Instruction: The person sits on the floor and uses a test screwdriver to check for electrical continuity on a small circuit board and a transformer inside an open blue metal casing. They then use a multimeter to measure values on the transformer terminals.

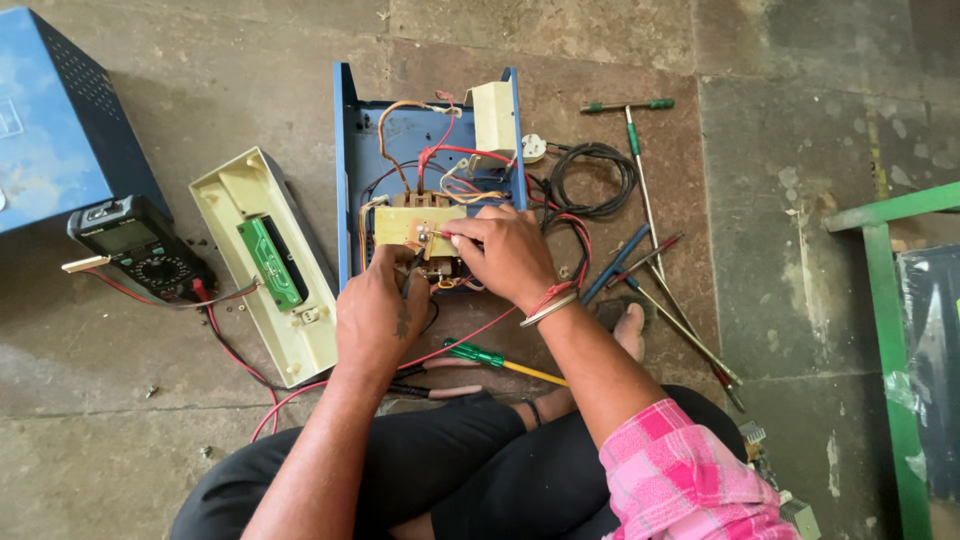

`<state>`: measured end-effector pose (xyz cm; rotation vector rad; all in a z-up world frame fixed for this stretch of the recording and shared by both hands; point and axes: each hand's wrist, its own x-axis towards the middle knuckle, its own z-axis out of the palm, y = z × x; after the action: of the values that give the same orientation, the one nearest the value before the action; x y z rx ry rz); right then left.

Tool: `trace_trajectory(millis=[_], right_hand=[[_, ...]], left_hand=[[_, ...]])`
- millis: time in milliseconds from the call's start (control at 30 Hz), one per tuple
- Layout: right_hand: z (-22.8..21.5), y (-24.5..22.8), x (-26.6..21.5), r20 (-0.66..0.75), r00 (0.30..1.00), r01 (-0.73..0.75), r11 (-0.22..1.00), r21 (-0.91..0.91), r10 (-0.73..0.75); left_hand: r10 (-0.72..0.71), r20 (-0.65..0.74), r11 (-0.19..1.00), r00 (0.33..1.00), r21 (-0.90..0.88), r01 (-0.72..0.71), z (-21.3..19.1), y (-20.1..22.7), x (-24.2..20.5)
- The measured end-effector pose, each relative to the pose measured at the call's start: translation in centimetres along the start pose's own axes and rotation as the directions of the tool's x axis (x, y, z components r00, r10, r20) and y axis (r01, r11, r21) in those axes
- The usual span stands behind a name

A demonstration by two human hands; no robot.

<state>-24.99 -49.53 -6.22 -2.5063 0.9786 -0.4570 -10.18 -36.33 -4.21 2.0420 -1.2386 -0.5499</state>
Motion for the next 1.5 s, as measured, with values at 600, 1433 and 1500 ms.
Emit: trace_trajectory(millis=[600, 1433, 1500], right_hand=[[0.3, 0.2, 0.0, 0.011, 1.0, -0.001, 1.0, 0.012, 0.001], [-0.1, -0.2, 0.1, 0.015, 1.0, 0.006, 1.0, -0.004, -0.006], [-0.1, -0.1, 0.2, 0.019, 1.0, 0.012, 1.0, -0.01, -0.012]], left_hand=[[-0.054, 0.041, 0.995, 0.998, 0.092, 0.05, -0.1, -0.2, 0.1], [-0.067, -0.016, 0.996, 0.998, 0.064, 0.067, 0.0, 0.4, 0.1], [-0.043, -0.034, 0.998, 0.998, 0.046, 0.045, 0.0, 0.5, 0.0]])
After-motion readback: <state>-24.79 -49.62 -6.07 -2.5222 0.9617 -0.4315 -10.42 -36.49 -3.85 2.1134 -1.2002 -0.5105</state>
